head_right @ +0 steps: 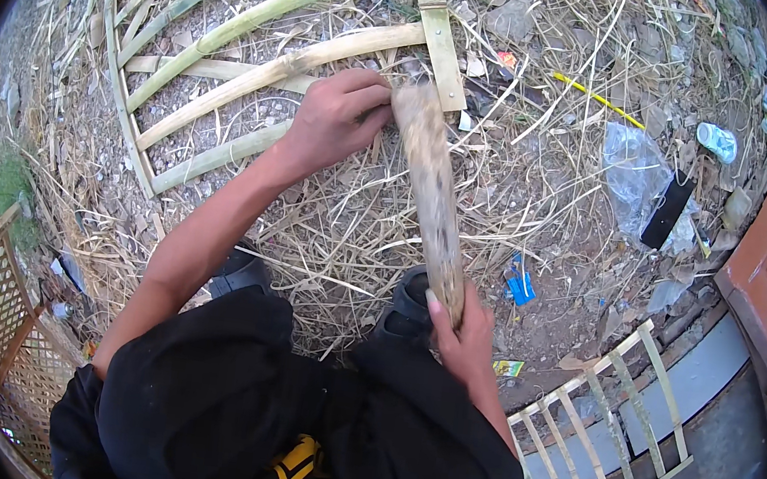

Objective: The person arranges bamboo slats across a wooden frame, inserts a nail into a slat by hand, and hammers it into the frame using a wooden club.

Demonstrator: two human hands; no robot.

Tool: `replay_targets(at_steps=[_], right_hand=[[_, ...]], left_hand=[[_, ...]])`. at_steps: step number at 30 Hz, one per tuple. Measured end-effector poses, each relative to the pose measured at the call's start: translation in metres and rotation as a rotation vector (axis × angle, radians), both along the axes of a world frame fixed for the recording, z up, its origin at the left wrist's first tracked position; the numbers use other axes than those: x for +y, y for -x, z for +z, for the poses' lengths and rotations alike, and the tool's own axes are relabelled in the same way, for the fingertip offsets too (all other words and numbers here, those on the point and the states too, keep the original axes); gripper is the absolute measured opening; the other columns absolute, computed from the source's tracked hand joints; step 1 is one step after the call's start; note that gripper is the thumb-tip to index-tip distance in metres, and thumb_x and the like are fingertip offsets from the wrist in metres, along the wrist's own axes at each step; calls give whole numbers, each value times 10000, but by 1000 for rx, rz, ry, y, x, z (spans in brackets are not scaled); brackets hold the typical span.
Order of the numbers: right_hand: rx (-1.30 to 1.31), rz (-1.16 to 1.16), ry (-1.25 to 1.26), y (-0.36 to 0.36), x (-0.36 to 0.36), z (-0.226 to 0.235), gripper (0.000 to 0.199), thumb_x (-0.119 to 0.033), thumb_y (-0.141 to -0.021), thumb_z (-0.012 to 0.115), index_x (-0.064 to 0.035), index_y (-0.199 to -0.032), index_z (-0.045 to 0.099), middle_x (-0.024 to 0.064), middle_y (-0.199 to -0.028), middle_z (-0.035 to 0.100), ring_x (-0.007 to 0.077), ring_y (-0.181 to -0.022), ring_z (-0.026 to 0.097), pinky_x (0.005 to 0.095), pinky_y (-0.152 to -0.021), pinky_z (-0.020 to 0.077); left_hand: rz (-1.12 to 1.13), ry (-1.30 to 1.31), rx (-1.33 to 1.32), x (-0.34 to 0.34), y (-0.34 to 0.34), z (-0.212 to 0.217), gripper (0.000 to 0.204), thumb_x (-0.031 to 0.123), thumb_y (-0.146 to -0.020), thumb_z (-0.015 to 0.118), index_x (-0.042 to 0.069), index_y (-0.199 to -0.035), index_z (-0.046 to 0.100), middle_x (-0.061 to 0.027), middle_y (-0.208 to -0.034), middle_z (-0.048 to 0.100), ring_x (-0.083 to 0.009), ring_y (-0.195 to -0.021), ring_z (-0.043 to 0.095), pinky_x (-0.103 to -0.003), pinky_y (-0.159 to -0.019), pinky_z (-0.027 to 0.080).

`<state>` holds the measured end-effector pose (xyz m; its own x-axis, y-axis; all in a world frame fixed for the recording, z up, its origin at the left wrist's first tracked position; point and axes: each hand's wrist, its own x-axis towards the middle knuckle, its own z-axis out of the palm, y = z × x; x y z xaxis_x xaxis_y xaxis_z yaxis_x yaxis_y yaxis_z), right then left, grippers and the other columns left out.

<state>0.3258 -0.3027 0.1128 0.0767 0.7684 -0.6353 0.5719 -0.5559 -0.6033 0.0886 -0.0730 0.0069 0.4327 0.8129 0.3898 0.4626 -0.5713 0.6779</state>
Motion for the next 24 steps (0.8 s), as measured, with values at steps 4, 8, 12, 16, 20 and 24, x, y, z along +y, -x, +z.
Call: replay_targets(at_steps=[4,8,12,16,20,24], right_hand=[[-180,175,91,-20,-21,26,428,-356,-973,670,-16,-1215,573,248,-810,683,463,-721,679,495,-673,511],[-157,154,112,-14,-16,29,428,-363,-974,670,-12,-1194,565,269,-789,681,475,-748,692,508,-668,517],[-96,114,136,0,-1,12,426,-365,-974,673,-15,-1187,556,285,-754,667,496,-711,679,527,-619,517],[-123,119,74,0,-8,-4,429,-358,-966,689,-12,-1172,544,281,-726,656,498,-691,675,544,-590,515],[-165,102,-2,9,-15,-11,420,-355,-965,692,-6,-1138,535,277,-721,653,499,-691,675,539,-575,515],[-275,128,-17,15,-18,-12,397,-339,-955,703,-11,-1103,535,274,-772,668,485,-685,679,536,-577,528]], left_hand=[[23,59,-58,-2,-1,-3,107,96,-855,784,35,-939,758,-92,-872,698,-262,-762,686,-363,-650,547],[-6,163,-58,1,0,4,104,78,-861,777,31,-954,767,-100,-850,686,-236,-721,670,-340,-628,531],[-9,145,-130,0,1,5,123,59,-860,779,18,-975,780,-105,-841,684,-217,-687,657,-323,-595,517],[-11,143,-130,1,2,10,118,56,-857,784,16,-967,781,-104,-854,694,-211,-683,659,-319,-590,517],[13,139,-158,1,-2,10,120,60,-854,791,12,-964,780,-105,-868,702,-211,-705,680,-317,-606,535],[23,162,-133,0,0,9,116,63,-855,795,4,-953,775,-105,-874,704,-211,-723,693,-316,-626,551]])
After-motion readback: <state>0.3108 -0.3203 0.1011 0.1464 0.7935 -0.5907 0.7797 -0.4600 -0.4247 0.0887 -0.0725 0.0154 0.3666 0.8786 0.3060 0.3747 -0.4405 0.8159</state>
